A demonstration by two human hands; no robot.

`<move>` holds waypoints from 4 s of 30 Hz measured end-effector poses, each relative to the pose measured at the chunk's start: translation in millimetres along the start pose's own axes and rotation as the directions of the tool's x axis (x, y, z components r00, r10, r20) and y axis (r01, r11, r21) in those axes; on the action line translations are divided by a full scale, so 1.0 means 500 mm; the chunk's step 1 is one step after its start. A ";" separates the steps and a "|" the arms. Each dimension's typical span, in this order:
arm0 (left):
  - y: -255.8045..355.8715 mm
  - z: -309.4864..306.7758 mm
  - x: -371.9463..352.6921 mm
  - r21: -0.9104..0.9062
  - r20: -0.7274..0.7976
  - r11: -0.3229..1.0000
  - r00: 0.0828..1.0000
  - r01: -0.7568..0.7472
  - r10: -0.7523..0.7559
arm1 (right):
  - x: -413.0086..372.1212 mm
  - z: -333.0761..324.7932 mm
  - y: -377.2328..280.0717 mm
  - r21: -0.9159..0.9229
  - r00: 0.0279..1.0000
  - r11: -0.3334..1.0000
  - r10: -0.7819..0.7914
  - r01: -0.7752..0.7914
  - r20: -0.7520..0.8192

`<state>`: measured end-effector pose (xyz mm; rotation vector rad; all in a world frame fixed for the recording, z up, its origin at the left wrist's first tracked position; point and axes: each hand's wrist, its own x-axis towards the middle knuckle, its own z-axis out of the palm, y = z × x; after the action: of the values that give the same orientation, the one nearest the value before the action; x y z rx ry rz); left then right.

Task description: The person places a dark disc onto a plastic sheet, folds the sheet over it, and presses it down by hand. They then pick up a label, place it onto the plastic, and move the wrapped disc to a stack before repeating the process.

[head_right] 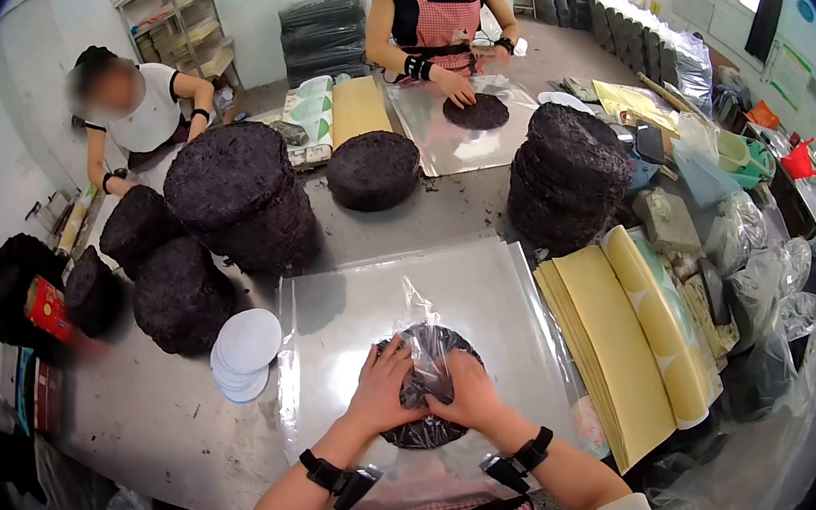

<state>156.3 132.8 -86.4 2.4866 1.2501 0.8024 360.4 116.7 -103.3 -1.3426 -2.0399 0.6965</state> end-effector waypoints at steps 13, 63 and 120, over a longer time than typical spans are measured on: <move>-0.022 0.035 -0.020 -0.172 0.106 0.965 0.978 0.196 -0.180 | 0.023 -0.014 -0.026 -0.303 0.981 0.934 -0.187 0.191 0.043; 0.087 0.060 -0.021 0.169 0.077 0.978 0.988 0.119 -0.133 | -0.272 -0.476 0.357 -0.620 0.754 0.498 0.113 -0.607 -0.647; 0.062 0.041 -0.006 0.092 0.171 0.993 0.981 0.077 -0.092 | -0.005 0.037 0.027 0.745 0.826 0.666 0.402 0.031 -0.395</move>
<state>187.2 112.3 -90.6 2.4879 1.3415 0.5075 356.3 117.4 -126.0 -1.0861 -0.9784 0.9655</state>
